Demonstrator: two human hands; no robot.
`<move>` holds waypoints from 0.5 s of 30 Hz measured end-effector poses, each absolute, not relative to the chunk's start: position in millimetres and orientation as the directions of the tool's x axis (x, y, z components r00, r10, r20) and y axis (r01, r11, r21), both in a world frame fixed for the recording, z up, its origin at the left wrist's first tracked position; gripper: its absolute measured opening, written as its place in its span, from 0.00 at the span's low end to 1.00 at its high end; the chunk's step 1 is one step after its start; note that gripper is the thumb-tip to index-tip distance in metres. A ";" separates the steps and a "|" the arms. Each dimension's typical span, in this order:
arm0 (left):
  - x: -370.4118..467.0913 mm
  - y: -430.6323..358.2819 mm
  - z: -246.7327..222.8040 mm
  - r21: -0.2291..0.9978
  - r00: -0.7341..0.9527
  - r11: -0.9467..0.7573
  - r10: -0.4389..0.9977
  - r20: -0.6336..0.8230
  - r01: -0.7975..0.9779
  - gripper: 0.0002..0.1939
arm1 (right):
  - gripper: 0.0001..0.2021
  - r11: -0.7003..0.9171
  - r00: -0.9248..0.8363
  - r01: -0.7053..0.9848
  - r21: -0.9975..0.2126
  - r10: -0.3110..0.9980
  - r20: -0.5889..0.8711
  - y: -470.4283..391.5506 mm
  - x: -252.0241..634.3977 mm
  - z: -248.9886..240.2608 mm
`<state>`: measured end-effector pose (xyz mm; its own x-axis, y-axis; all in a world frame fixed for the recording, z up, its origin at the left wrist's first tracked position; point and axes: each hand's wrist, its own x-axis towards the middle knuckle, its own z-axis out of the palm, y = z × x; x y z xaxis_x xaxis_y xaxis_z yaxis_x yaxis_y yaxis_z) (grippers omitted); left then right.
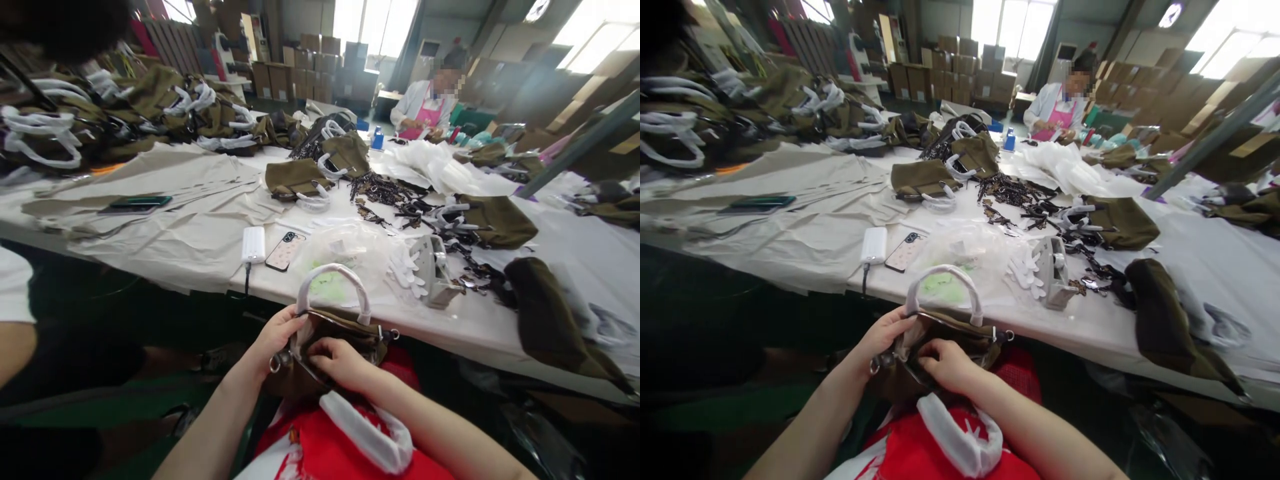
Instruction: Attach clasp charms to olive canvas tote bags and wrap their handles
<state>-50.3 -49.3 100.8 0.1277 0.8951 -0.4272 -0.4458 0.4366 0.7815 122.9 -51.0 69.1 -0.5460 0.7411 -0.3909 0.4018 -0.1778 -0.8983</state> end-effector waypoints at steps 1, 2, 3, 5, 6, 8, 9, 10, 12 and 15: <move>-49.5 -50.5 102.4 0.800 0.115 0.426 0.901 -0.419 -0.422 0.23 | 0.10 -0.228 -0.526 0.366 -0.902 0.749 -0.403 -49.9 123.8 70.7; -48.7 -51.5 104.1 0.820 0.106 0.419 0.905 -0.412 -0.391 0.23 | 0.10 -0.296 -0.502 0.313 -0.902 0.755 -0.422 -48.7 125.5 73.4; -48.0 -52.3 105.8 0.840 0.096 0.412 0.909 -0.405 -0.354 0.24 | 0.10 -0.386 -0.475 0.238 -0.891 0.754 -0.453 -47.4 127.9 77.0; -47.3 -52.7 108.9 0.876 0.080 0.398 0.917 -0.391 -0.273 0.24 | 0.09 -0.612 -0.416 0.033 -0.790 0.711 -0.567 -45.0 135.1 85.3; -47.2 -52.2 110.1 0.890 0.071 0.390 0.920 -0.384 -0.238 0.23 | 0.08 -0.714 -0.393 -0.078 -0.695 0.663 -0.637 -43.8 139.5 89.1; -47.0 -50.4 111.5 0.903 0.060 0.384 0.923 -0.380 -0.195 0.23 | 0.08 -0.829 -0.345 -0.269 -0.490 0.558 -0.755 -41.1 148.8 93.6; -46.7 -49.3 111.7 0.903 0.060 0.387 0.922 -0.383 -0.186 0.23 | 0.08 -0.843 -0.313 -0.340 -0.417 0.519 -0.795 -39.5 153.2 93.5; -45.9 -48.4 111.7 0.902 0.063 0.391 0.920 -0.386 -0.184 0.24 | 0.09 -0.838 -0.274 -0.400 -0.372 0.496 -0.824 -37.7 157.2 91.7; -43.0 -47.2 111.5 0.903 0.078 0.389 0.921 -0.381 -0.183 0.25 | 0.10 -0.800 -0.181 -0.481 -0.358 0.490 -0.853 -33.5 163.9 82.9; -36.2 -47.8 111.0 0.907 0.118 0.381 0.924 -0.365 -0.179 0.23 | 0.12 -0.748 -0.065 -0.502 -0.435 0.534 -0.843 -26.5 170.7 61.4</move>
<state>-36.2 -47.8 111.0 0.1176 0.9235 -0.3651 -0.1786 0.3813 0.9070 170.7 -26.5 61.4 -0.0647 0.5335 -0.8433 -0.5017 -0.7479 -0.4347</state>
